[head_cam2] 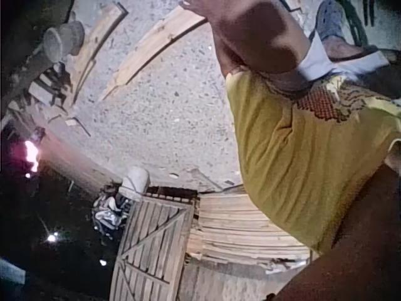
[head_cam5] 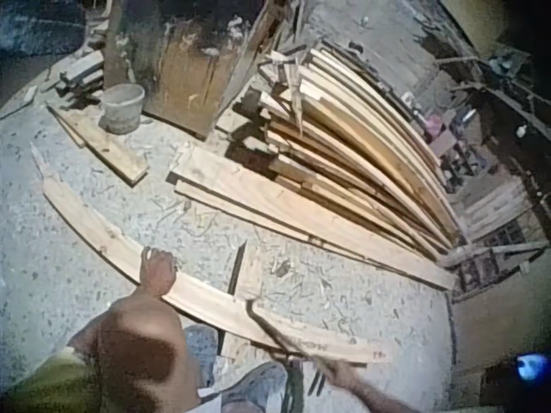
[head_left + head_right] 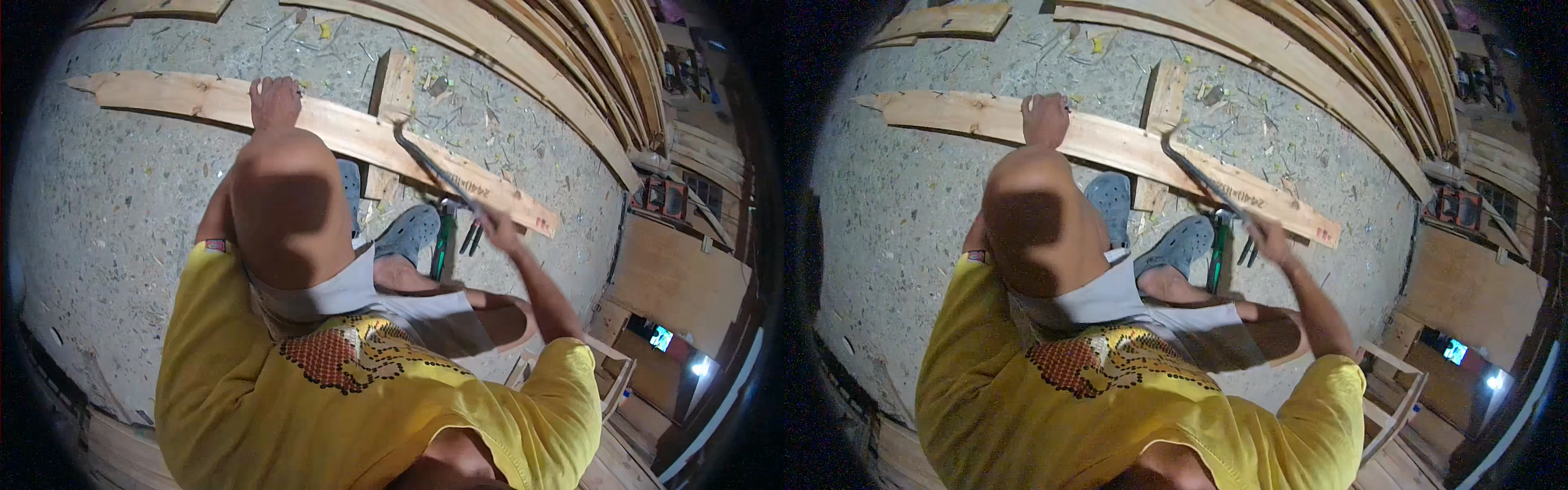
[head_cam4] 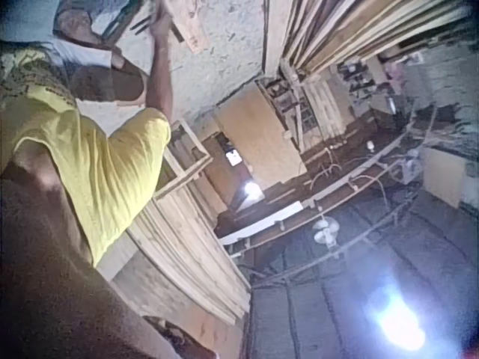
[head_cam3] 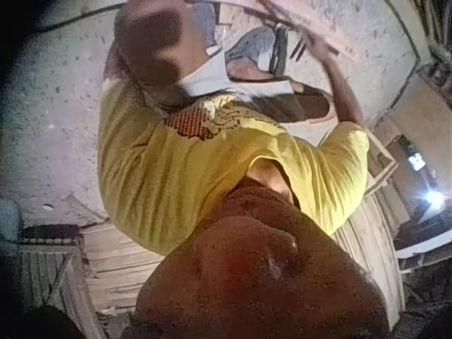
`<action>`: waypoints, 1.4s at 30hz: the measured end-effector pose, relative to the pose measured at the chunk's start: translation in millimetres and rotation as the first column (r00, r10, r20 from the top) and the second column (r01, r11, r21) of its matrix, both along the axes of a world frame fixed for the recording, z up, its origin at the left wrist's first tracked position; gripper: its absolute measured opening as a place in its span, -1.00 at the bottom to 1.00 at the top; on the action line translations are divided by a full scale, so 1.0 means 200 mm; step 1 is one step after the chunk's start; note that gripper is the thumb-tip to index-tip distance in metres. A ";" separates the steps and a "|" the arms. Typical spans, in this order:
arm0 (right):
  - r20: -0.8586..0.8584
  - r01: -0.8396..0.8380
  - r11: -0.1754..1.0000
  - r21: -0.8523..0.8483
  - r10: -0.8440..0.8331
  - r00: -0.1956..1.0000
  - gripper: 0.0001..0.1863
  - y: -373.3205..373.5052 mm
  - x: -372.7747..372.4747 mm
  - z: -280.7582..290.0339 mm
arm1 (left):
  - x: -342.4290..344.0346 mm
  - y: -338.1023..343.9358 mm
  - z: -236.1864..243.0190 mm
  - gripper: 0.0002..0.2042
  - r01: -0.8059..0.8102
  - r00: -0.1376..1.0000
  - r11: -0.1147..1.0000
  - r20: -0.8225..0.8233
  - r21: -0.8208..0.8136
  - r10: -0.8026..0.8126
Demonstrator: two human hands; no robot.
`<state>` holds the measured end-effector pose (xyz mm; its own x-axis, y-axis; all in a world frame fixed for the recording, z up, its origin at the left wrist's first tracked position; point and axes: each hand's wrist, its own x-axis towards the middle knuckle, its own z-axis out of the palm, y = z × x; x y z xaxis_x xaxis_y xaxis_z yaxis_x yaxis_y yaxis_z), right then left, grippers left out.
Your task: The person is using various tools including a hammer, crowbar, and pliers to remove nails and hardware from wooden planks in a workshop.
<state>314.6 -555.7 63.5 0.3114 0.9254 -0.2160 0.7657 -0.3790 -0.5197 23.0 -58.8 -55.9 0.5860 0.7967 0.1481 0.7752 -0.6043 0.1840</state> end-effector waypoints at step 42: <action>0.281 -0.059 0.917 -0.395 0.182 0.942 -0.57 1.06 -0.78 0.37 | -0.46 0.08 -0.08 -0.33 0.013 1.000 0.994 -0.008 -0.110 -0.014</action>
<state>157.9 -344.3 138.2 0.3099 0.8282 -0.4669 0.9150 -0.3932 -0.0902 -69.0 -43.0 -72.5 0.5978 0.7998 0.0544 0.7690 -0.5913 0.2431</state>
